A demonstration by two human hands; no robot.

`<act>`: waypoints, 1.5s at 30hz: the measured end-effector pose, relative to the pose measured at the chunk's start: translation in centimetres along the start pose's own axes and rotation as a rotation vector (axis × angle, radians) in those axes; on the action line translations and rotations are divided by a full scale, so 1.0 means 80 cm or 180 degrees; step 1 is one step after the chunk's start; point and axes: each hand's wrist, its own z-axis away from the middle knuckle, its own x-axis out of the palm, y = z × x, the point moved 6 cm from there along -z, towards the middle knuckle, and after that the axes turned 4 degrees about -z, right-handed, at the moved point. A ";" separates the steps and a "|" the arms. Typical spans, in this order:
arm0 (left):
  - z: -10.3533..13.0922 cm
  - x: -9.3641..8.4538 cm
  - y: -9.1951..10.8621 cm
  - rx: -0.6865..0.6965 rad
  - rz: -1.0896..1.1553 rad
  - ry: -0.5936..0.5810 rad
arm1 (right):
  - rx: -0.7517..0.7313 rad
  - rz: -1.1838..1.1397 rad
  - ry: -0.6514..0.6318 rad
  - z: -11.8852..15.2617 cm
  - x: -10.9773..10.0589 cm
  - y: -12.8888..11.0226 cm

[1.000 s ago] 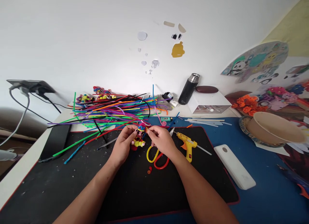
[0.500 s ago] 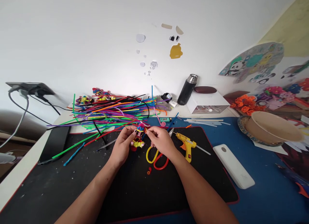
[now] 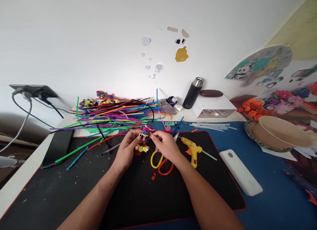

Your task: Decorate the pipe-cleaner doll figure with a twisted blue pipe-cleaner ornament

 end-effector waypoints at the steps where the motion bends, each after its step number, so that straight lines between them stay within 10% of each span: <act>1: 0.000 0.000 0.000 -0.0004 0.0002 -0.0006 | 0.0004 -0.0003 0.0000 0.000 0.000 0.000; 45: -0.001 0.000 0.003 0.0024 0.0005 0.0154 | -0.0030 0.0044 -0.0008 0.001 0.000 -0.007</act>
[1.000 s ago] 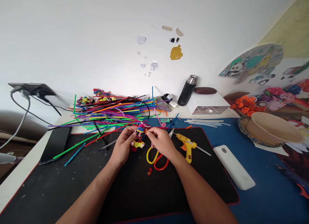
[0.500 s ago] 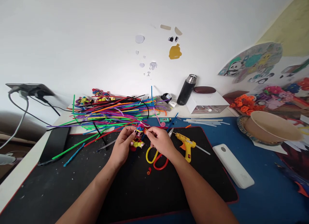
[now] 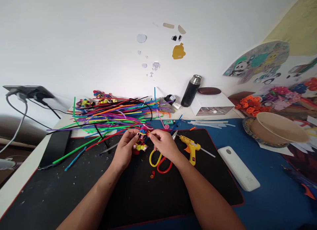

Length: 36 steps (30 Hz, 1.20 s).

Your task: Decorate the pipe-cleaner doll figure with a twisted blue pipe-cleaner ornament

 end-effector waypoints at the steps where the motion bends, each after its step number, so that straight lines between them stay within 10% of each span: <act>1: 0.000 0.000 0.000 0.0004 -0.0004 -0.0007 | -0.0010 0.0002 -0.0005 0.000 0.000 0.000; 36: -0.002 0.000 -0.013 -0.0841 0.1042 -0.0105 | 0.0004 -0.0080 0.0024 0.001 -0.001 -0.004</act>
